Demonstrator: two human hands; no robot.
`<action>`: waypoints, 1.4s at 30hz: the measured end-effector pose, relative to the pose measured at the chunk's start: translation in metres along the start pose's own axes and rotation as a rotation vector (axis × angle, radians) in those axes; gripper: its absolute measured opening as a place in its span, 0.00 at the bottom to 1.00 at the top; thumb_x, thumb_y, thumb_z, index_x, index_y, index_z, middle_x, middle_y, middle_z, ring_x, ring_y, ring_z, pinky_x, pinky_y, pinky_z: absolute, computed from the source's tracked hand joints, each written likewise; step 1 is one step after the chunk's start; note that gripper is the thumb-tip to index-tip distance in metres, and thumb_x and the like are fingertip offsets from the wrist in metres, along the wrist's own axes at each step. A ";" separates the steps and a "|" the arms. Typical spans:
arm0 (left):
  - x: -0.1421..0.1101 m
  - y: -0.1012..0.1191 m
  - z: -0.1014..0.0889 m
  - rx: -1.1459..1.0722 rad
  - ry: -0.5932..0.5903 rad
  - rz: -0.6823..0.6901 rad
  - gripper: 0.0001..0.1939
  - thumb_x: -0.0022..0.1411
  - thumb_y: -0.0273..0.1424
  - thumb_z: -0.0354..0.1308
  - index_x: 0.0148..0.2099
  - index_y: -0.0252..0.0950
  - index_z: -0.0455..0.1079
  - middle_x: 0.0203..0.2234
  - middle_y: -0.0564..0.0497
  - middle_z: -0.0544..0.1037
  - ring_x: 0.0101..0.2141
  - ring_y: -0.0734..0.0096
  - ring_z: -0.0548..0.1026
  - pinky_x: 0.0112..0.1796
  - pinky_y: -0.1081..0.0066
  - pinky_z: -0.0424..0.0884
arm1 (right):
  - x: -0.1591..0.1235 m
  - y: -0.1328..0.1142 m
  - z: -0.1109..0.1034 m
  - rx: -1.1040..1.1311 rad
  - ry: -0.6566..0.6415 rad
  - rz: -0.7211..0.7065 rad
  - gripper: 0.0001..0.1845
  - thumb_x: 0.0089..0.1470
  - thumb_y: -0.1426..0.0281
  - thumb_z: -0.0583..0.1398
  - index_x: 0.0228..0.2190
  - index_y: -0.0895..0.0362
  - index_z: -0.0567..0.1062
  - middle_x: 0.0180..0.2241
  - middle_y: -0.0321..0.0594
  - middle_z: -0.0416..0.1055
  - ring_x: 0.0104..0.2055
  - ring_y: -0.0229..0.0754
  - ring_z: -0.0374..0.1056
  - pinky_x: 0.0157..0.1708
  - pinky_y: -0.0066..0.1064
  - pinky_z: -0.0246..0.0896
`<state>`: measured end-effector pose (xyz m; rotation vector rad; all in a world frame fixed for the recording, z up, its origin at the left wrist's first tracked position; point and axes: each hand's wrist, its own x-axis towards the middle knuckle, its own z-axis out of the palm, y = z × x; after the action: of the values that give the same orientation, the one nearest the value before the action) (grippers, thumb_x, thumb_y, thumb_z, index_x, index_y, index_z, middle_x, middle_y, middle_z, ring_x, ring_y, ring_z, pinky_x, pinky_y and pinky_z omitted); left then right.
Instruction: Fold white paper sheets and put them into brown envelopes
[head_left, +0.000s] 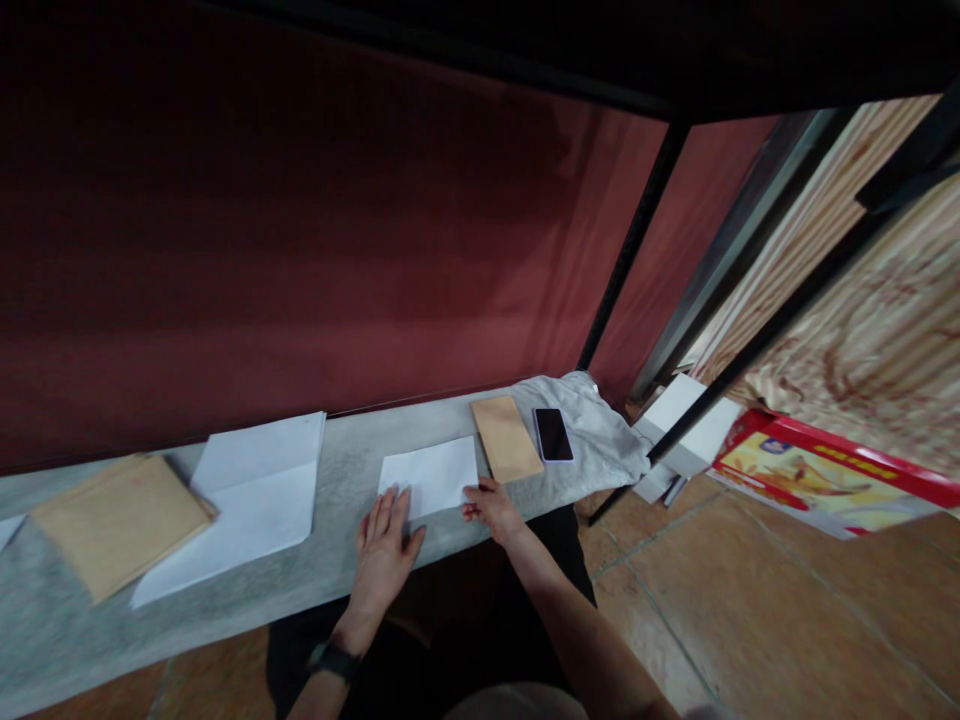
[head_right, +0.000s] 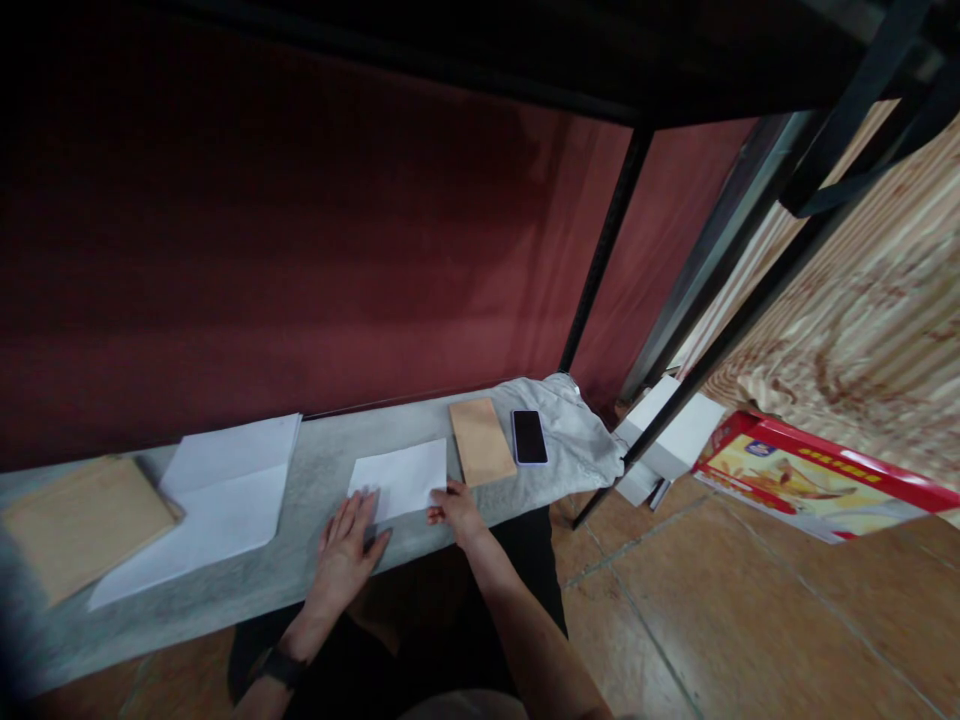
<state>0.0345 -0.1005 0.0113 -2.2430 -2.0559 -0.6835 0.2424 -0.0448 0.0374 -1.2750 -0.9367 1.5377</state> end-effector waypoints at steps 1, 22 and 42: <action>0.001 0.006 -0.001 -0.021 -0.003 0.025 0.32 0.68 0.41 0.50 0.70 0.34 0.58 0.68 0.38 0.61 0.66 0.50 0.59 0.62 0.49 0.58 | -0.006 0.001 0.000 0.038 0.008 0.009 0.15 0.49 0.59 0.66 0.32 0.57 0.72 0.25 0.34 0.70 0.22 0.36 0.69 0.25 0.29 0.71; 0.005 -0.041 -0.003 -0.504 -0.168 0.048 0.26 0.58 0.27 0.46 0.54 0.41 0.77 0.56 0.50 0.77 0.60 0.64 0.71 0.63 0.53 0.64 | -0.043 0.043 -0.021 -0.564 0.054 -0.370 0.22 0.52 0.80 0.53 0.47 0.55 0.74 0.43 0.42 0.74 0.45 0.43 0.72 0.51 0.38 0.68; -0.016 -0.066 -0.005 -0.450 -0.102 0.173 0.19 0.66 0.42 0.50 0.50 0.44 0.78 0.52 0.48 0.80 0.54 0.60 0.77 0.58 0.53 0.71 | -0.014 0.018 -0.031 -1.154 -0.155 -0.582 0.31 0.51 0.86 0.58 0.50 0.45 0.79 0.55 0.35 0.74 0.56 0.44 0.67 0.57 0.39 0.58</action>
<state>-0.0303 -0.1081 -0.0075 -2.6997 -1.8625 -1.1325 0.2711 -0.0636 0.0190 -1.3950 -2.2311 0.5699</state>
